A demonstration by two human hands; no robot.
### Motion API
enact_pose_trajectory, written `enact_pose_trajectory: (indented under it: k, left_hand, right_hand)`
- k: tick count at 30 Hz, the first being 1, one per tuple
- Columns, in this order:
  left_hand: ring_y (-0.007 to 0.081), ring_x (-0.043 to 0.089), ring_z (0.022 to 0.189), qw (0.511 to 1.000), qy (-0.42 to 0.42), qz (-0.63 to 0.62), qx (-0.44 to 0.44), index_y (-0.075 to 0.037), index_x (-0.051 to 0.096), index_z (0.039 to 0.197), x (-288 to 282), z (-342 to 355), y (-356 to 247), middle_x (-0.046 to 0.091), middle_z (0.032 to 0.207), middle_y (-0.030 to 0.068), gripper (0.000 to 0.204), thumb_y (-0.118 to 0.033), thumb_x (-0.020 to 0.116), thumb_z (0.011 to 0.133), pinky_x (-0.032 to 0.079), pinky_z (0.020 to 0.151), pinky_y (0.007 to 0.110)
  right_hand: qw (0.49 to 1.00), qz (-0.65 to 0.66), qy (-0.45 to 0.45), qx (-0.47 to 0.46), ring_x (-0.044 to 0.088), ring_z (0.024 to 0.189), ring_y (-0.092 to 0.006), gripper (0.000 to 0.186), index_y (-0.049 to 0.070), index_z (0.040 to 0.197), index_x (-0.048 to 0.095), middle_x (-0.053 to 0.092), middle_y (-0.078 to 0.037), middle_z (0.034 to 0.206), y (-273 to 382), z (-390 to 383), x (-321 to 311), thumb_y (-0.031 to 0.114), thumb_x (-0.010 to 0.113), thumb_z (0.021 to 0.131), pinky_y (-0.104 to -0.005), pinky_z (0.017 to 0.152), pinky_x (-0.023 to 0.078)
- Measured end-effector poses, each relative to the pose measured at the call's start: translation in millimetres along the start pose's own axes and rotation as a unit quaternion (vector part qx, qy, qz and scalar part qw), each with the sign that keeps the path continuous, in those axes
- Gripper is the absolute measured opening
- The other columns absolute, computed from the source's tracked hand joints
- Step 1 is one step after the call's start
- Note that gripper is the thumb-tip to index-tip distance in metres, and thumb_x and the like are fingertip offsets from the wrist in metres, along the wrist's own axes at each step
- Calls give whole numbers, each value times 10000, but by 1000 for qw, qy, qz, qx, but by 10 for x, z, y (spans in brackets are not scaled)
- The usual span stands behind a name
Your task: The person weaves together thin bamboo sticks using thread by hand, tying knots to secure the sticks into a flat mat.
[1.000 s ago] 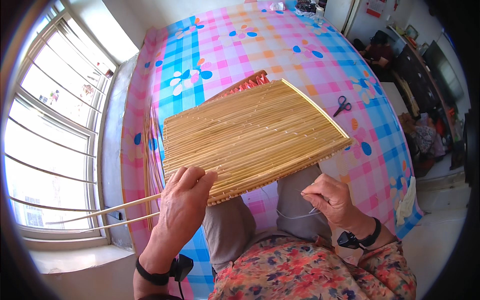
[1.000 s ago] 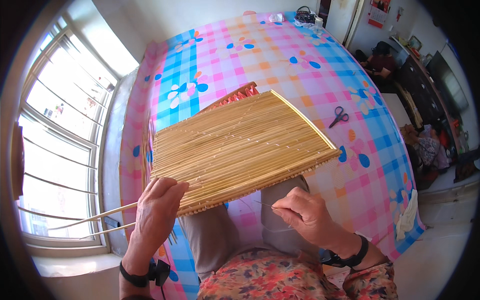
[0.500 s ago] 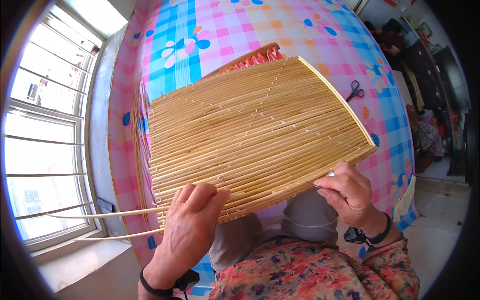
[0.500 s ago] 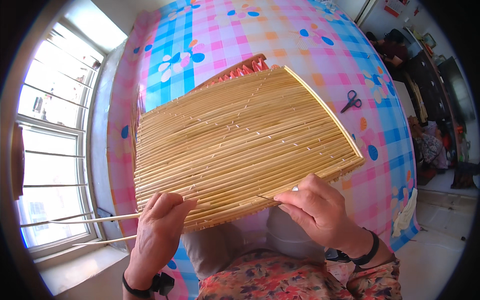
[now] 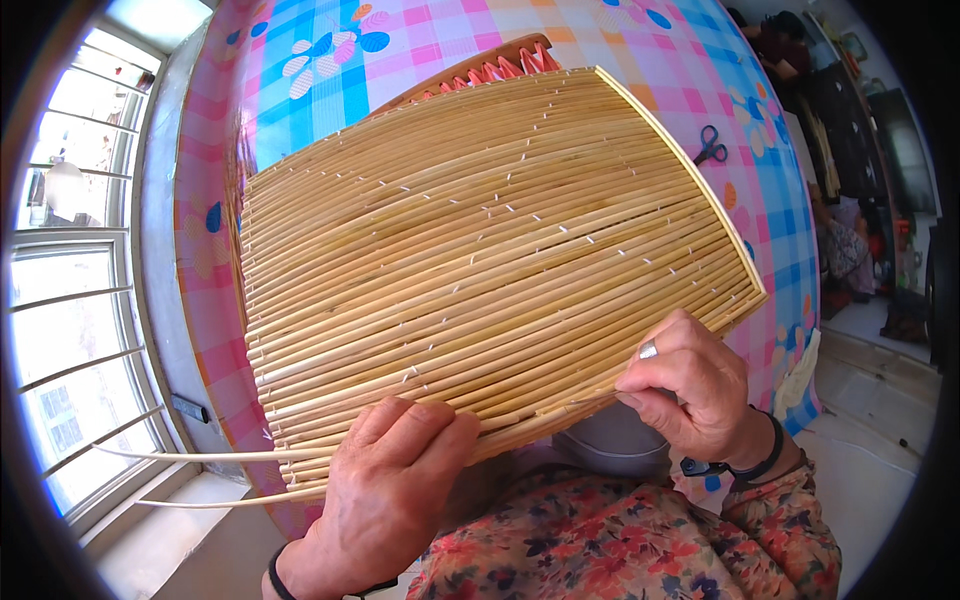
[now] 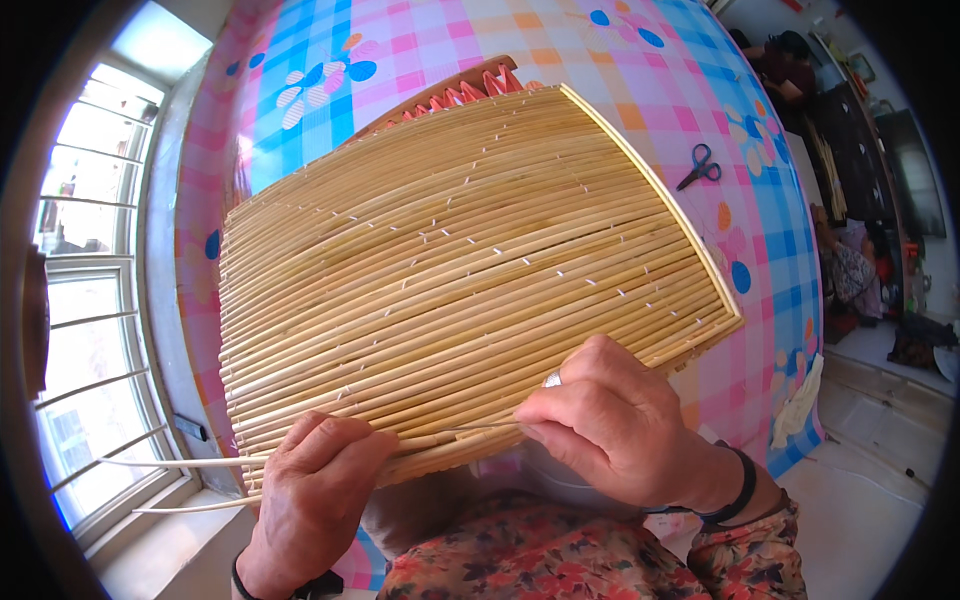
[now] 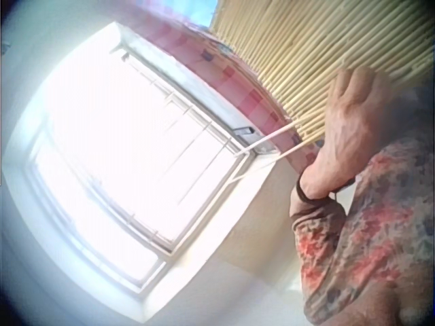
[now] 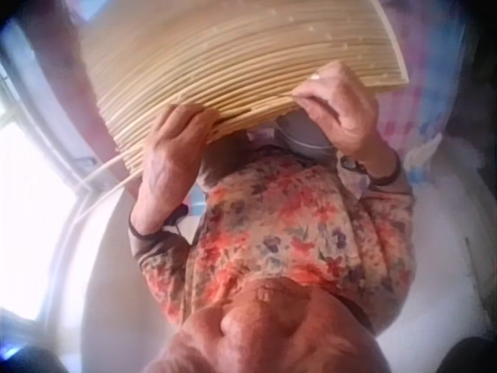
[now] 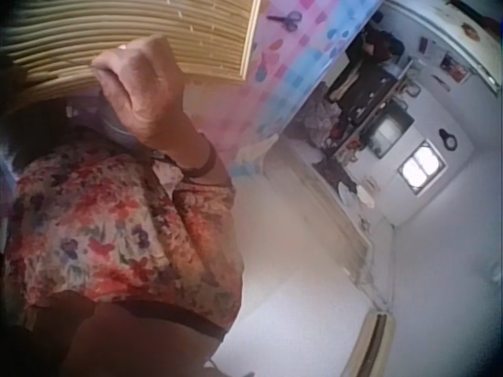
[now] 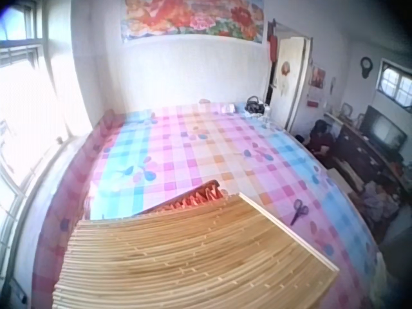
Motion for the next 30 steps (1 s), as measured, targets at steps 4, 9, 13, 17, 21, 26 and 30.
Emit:
enact_pose_trajectory:
  k: [4, 9, 13, 17, 21, 26, 30]
  left_hand:
    - [271, 595, 858, 999, 21, 49, 0, -33, 681, 1003, 35, -18, -60, 613, 944, 84, 272, -9, 664, 732, 504, 738, 379]
    - [293, 583, 884, 1000, 12, 21, 4, -33, 670, 1024, 44, -12, -130, 597, 972, 95, 329, -1, 619, 700, 499, 749, 381]
    - [289, 579, 889, 1000, 5, 25, -2, -37, 673, 1026, 72, -5, -135, 598, 989, 94, 312, -9, 627, 719, 486, 768, 388]
    - [302, 566, 904, 1000, 4, 7, -7, -38, 668, 1038, 109, -5, -144, 585, 1008, 98, 322, -22, 642, 717, 465, 798, 396]
    - [311, 568, 950, 1000, 11, 1, -15, -46, 667, 1059, 195, -25, -102, 588, 1064, 110, 310, -36, 678, 749, 461, 818, 395]
    - [270, 531, 915, 999, -11, -17, 30, -8, 633, 1093, 253, -38, -92, 550, 1036, 90, 384, -30, 656, 711, 434, 782, 391]
    - [270, 529, 917, 1000, -22, -9, 16, -6, 626, 1100, 198, -57, -136, 547, 1034, 90, 398, -30, 670, 705, 434, 782, 393]
  right_hand:
    - [1000, 8, 2, -6, 538, 680, -210, 229, 26, 951, 665, 530, -73, 786, -8, 21, -3, 2, 785, 757, -322, 577, 445]
    - [999, 28, 4, -17, 536, 678, -210, 238, 22, 949, 662, 521, -69, 783, 17, 43, 43, -12, 784, 748, -319, 571, 447]
    - [999, 23, 8, -28, 534, 678, -209, 231, 16, 943, 658, 515, -68, 781, 32, 62, 52, -16, 779, 748, -318, 564, 448]
    - [999, 30, 18, -30, 536, 687, -212, 224, 14, 940, 656, 520, -73, 788, 38, 69, 98, -18, 772, 751, -315, 571, 451]
    - [999, 23, 15, -35, 552, 723, -223, 214, 11, 938, 654, 537, -78, 802, 19, 49, 168, -14, 764, 757, -313, 597, 463]
    - [997, 59, 35, -25, 588, 808, -242, 206, 4, 946, 647, 573, -91, 839, 26, 44, 258, -9, 749, 768, -320, 679, 483]
    - [995, 49, 64, -64, 608, 878, -262, 194, 11, 963, 635, 605, -103, 889, 150, 62, 391, 19, 718, 788, -375, 774, 482]
Point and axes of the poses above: each hand's wrist, its own z-axis towards the middle knuckle, its own x-axis out of the palm, y = z × x, the point moved 7 cm from there along z, towards the middle knuckle
